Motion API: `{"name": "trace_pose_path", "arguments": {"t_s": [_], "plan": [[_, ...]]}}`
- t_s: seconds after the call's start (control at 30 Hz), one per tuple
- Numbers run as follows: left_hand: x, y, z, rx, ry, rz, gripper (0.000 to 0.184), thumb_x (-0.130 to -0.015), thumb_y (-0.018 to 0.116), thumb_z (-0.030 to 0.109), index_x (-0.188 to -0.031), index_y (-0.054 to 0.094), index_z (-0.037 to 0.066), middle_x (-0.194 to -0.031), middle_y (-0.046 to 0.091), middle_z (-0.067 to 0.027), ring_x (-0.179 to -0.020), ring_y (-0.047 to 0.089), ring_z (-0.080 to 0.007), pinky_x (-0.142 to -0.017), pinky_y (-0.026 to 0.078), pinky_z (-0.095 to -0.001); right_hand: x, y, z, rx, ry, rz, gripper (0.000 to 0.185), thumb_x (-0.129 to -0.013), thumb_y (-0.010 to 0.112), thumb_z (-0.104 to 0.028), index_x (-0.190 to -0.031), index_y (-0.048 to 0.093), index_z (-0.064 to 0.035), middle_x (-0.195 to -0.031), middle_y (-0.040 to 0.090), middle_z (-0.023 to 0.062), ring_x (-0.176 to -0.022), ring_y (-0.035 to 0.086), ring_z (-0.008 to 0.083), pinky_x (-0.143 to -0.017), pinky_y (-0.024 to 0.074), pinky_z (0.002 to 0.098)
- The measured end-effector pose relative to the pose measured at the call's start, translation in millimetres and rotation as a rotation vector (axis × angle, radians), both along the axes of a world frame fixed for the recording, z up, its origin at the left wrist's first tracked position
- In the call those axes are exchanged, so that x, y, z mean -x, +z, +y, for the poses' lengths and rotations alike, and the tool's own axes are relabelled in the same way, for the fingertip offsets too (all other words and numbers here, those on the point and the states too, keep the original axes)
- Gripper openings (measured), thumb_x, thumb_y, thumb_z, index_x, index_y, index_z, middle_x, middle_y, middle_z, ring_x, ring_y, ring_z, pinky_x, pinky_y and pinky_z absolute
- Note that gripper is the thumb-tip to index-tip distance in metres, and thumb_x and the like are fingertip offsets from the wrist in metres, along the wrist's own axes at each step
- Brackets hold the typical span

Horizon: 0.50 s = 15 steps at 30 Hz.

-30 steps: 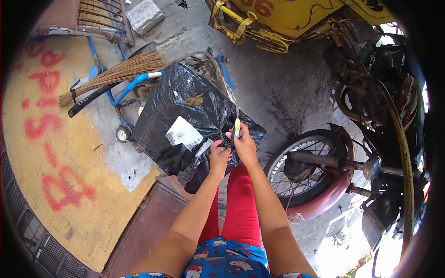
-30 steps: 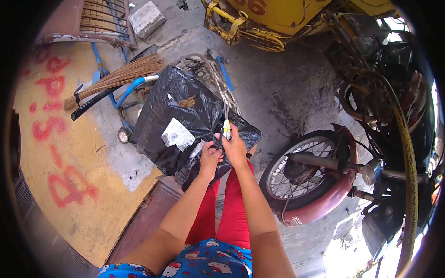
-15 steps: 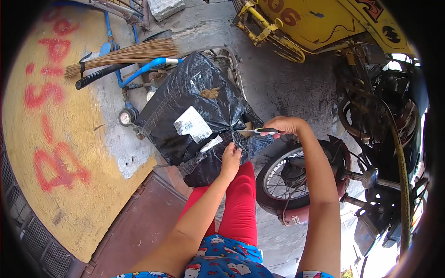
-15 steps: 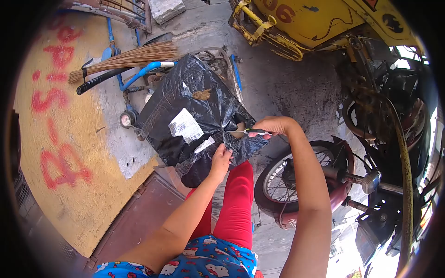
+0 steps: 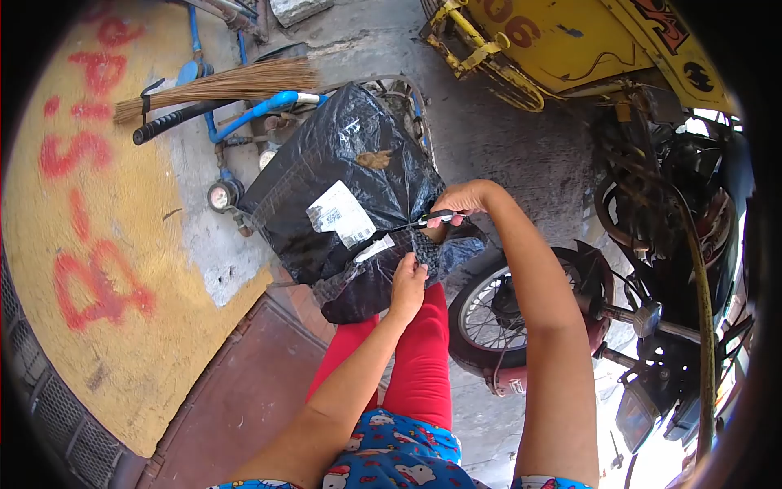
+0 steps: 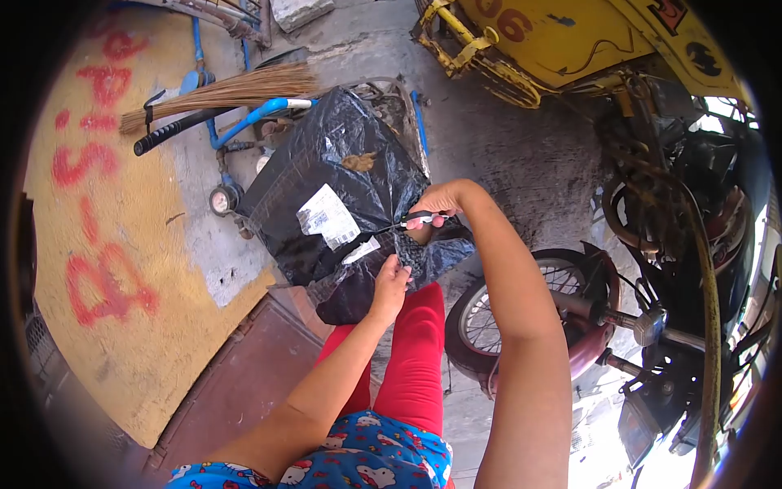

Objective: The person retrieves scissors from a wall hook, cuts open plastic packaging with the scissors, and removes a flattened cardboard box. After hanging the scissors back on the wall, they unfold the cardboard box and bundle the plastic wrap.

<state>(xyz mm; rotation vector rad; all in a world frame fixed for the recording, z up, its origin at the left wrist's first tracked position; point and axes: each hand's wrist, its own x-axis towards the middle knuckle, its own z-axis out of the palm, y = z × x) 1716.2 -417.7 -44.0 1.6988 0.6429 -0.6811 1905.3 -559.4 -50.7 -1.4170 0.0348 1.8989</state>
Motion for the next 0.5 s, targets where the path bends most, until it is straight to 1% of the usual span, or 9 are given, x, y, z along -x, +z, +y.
{"name": "trace_pose_path", "arguments": {"t_s": [0.07, 0.13, 0.2, 0.27, 0.33, 0.37, 0.4, 0.47, 0.5], "plan": [[0.3, 1.8, -2.3, 0.073, 0.103, -0.02, 0.01, -0.079, 0.05, 0.007, -0.08, 0.043, 0.0, -0.074, 0.047, -0.0101, -0.064, 0.051, -0.0209, -0.061, 0.04, -0.0322, -0.3, -1.7, 1.0, -0.047, -0.011, -0.038, 0.024, -0.063, 0.068, -0.035, -0.072, 0.062, -0.0137, -0.062, 0.052, -0.0072, -0.046, 0.036, 0.0059, -0.046, 0.0268, 0.022], [8.9, 0.7, -6.3, -0.048, -0.144, -0.11, 0.011, -0.078, 0.052, 0.007, -0.078, 0.043, 0.0, -0.072, 0.047, -0.0106, -0.064, 0.05, -0.0222, -0.06, 0.039, -0.0334, 3.8, -14.6, 4.5, -0.097, -0.015, -0.095, 0.026, -0.063, 0.068, -0.033, -0.074, 0.063, -0.0104, -0.061, 0.051, -0.0058, -0.049, 0.039, 0.007, -0.048, 0.0304, 0.0221], [13.1, 15.7, -19.8, 0.068, -0.017, 0.001, 0.013, -0.076, 0.054, 0.007, -0.078, 0.044, 0.0, -0.069, 0.047, -0.0112, -0.063, 0.05, -0.0232, -0.059, 0.039, -0.0333, 4.3, -15.2, 5.0, -0.149, -0.02, -0.156, 0.028, -0.063, 0.069, -0.03, -0.077, 0.064, -0.0071, -0.06, 0.051, -0.0043, -0.052, 0.042, 0.008, -0.051, 0.034, 0.0221], [17.5, 25.8, -28.8, -0.007, 0.048, -0.078, 0.009, -0.076, 0.053, 0.005, -0.08, 0.047, 0.001, -0.071, 0.047, -0.0107, -0.062, 0.05, -0.0226, -0.059, 0.04, -0.0325, 7.8, 0.0, 2.3, -0.084, 0.137, -0.313, 0.036, -0.063, 0.069, -0.032, -0.085, 0.061, -0.0042, -0.061, 0.053, -0.002, -0.054, 0.047, 0.0098, -0.052, 0.037, 0.023], [23.9, 30.6, -31.6, 0.002, 0.03, -0.137, 0.006, -0.077, 0.052, 0.003, -0.081, 0.047, 0.001, -0.073, 0.048, -0.0082, -0.063, 0.05, -0.0181, -0.059, 0.041, -0.0289, 13.8, 49.4, -3.0, 0.128, 0.242, -0.407, 0.049, -0.063, 0.069, -0.032, -0.105, 0.053, -0.0124, -0.064, 0.057, 0.0036, -0.059, 0.055, 0.0149, -0.055, 0.0402, 0.0246], [26.4, 32.5, -32.4, 0.012, 0.008, -0.201, 0.004, -0.078, 0.05, 0.0, -0.082, 0.048, 0.002, -0.076, 0.049, -0.0057, -0.063, 0.05, -0.0136, -0.058, 0.041, -0.0253, 28.9, 53.5, -11.6, 0.171, 0.158, -0.527, 0.047, -0.062, 0.068, -0.034, -0.103, 0.053, -0.0153, -0.071, 0.059, 0.0058, -0.064, 0.057, 0.0201, -0.058, 0.0417, 0.0294], [27.2, 33.0, -33.4, 0.016, 0.011, -0.203, 0.004, -0.078, 0.05, 0.0, -0.082, 0.048, 0.002, -0.076, 0.049, -0.0057, -0.063, 0.05, -0.0136, -0.058, 0.041, -0.0253, 43.9, 55.9, -22.4, 0.215, 0.072, -0.651, 0.046, -0.062, 0.067, -0.036, -0.101, 0.052, -0.0183, -0.077, 0.062, 0.008, -0.07, 0.06, 0.0253, -0.062, 0.0432, 0.0341], [24.8, 30.9, -40.2, -0.153, -0.077, -0.326, 0.008, -0.076, 0.049, -0.004, -0.082, 0.049, 0.001, -0.081, 0.048, -0.0085, -0.071, 0.052, -0.0186, -0.063, 0.042, -0.0281, 71.4, 59.0, -31.3, 0.362, -0.262, -0.767, 0.049, -0.065, 0.064, -0.037, -0.107, 0.047, -0.0176, -0.083, 0.062, 0.0128, -0.08, 0.059, 0.0314, -0.066, 0.0433, 0.0395], [7.1, 47.0, -38.7, -0.179, -0.001, -0.326, 0.015, -0.072, 0.048, -0.006, -0.085, 0.049, 0.0, -0.086, 0.047, -0.0122, -0.082, 0.049, -0.0245, -0.073, 0.041, -0.0317, 87.1, 48.2, -32.9, 0.471, -0.394, -0.808, 0.046, -0.07, 0.061, -0.036, -0.109, 0.045, -0.0167, -0.081, 0.061, 0.0152, -0.079, 0.058, 0.0321, -0.068, 0.0429, 0.0407]]}}
